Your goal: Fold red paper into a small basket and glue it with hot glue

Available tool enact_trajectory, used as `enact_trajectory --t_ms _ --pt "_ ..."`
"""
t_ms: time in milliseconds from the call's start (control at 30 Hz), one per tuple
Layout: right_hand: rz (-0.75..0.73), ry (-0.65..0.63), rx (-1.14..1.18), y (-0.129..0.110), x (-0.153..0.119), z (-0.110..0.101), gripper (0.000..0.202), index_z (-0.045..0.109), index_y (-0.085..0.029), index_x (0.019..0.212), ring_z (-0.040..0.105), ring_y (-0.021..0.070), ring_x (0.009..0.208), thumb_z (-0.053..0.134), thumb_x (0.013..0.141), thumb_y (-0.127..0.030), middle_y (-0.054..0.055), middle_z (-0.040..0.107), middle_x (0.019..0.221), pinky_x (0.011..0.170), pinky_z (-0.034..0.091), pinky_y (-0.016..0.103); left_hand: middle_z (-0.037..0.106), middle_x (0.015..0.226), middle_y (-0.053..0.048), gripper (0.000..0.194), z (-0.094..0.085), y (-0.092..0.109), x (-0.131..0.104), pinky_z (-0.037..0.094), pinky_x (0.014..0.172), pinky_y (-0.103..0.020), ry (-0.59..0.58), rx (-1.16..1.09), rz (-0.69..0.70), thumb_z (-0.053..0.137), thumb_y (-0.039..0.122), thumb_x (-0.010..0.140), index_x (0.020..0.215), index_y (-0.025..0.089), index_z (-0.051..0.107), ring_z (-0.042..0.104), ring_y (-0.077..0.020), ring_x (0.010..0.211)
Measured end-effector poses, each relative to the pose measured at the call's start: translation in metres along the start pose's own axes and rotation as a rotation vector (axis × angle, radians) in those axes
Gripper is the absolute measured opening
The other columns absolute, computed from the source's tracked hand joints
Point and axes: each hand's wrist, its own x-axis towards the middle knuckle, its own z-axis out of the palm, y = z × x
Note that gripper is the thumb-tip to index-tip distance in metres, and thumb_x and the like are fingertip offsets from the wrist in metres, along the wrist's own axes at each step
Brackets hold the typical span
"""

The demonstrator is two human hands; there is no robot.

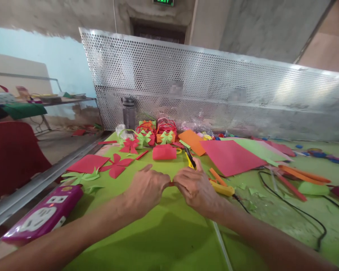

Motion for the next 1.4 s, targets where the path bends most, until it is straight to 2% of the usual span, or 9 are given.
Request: enact_trajectory --t_ms 133,367,600,867,967,1067,1133,1233,1400 --pt "0.036 -0.028 -0.001 0.004 -0.001 -0.004 0.025 0.056 -0.02 0.069 0.056 0.0147 0.078 0.041 0.087 -0.014 0.0 0.062 0.071 0.089 0.033 0.035 0.066 0.062 -0.002 0.028 0.002 -0.011 -0.004 0.041 0.084 -0.045 -0.029 -0.048 -0.012 0.039 0.003 0.079 0.066 0.015 0.061 0.061 -0.0166 0.059" --pt "0.043 0.016 0.029 0.022 -0.003 -0.009 0.024 0.059 -0.018 0.07 0.056 0.0152 0.083 0.042 0.088 -0.016 0.001 0.062 0.07 0.091 0.028 0.039 0.049 0.046 0.003 0.034 -0.008 -0.035 -0.007 0.041 0.067 -0.031 0.027 -0.182 -0.039 0.039 0.023 0.087 0.058 0.016 0.056 0.042 -0.0088 0.042" --pt "0.068 0.065 0.068 0.043 -0.004 -0.012 0.017 0.059 -0.019 0.072 0.057 0.0152 0.082 0.048 0.084 -0.016 -0.001 0.063 0.072 0.099 0.014 0.045 0.042 0.046 0.004 0.034 -0.017 -0.054 -0.005 0.028 0.048 -0.021 0.015 -0.287 -0.096 0.042 0.025 0.084 0.052 0.015 0.051 0.039 -0.0089 0.045" --pt "0.19 0.056 0.121 0.05 -0.001 -0.022 0.016 0.059 -0.018 0.07 0.057 0.0131 0.07 0.049 0.082 -0.014 0.0 0.066 0.076 0.095 0.02 0.044 0.043 0.048 0.004 0.031 -0.02 -0.074 -0.003 0.025 0.046 -0.02 -0.033 -0.343 -0.18 0.042 0.03 0.082 0.059 0.015 0.057 0.04 -0.0088 0.046" --pt "0.21 0.17 0.033 0.043 -0.001 -0.026 0.015 0.059 -0.018 0.077 0.059 0.0141 0.073 0.047 0.086 -0.018 0.002 0.067 0.078 0.096 0.021 0.044 0.046 0.049 0.003 0.032 -0.014 -0.068 -0.001 0.027 0.047 -0.02 0.007 -0.343 -0.166 0.042 0.029 0.083 0.057 0.015 0.056 0.042 -0.0092 0.046" --pt "0.085 0.276 -0.155 0.022 -0.004 -0.026 0.015 0.057 -0.017 0.097 0.057 0.0204 0.096 0.047 0.088 -0.025 0.007 0.067 0.094 0.1 0.015 0.049 0.052 0.052 0.003 0.032 -0.003 -0.047 -0.001 0.033 0.05 -0.021 0.044 -0.336 -0.097 0.038 0.024 0.086 0.062 0.015 0.059 0.045 -0.0095 0.046" --pt "0.03 0.196 -0.234 0.008 -0.007 -0.024 0.018 0.055 -0.018 0.103 0.052 0.0222 0.103 0.048 0.088 -0.025 0.007 0.066 0.096 0.101 0.01 0.053 0.052 0.049 0.003 0.035 0.005 -0.031 -0.001 0.039 0.06 -0.025 0.037 -0.332 -0.073 0.036 0.021 0.087 0.06 0.015 0.058 0.044 -0.0089 0.044" --pt "0.023 0.012 -0.231 -0.003 -0.01 -0.019 0.013 0.057 -0.018 0.084 0.053 0.0194 0.093 0.045 0.087 -0.015 0.003 0.064 0.078 0.1 0.016 0.048 0.06 0.057 0.003 0.034 0.011 -0.012 -0.002 0.038 0.086 -0.04 0.037 -0.327 -0.036 0.036 0.02 0.088 0.066 0.016 0.061 0.052 -0.0102 0.052" --pt "0.017 -0.065 -0.267 0.0 -0.013 -0.012 0.026 0.053 -0.016 0.07 0.052 0.0159 0.074 0.037 0.082 -0.001 0.002 0.059 0.07 0.092 0.028 0.042 0.062 0.06 0.0 0.034 0.012 -0.002 -0.003 0.036 0.09 -0.047 0.055 -0.263 0.007 0.034 0.016 0.089 0.069 0.016 0.061 0.056 -0.0121 0.055"
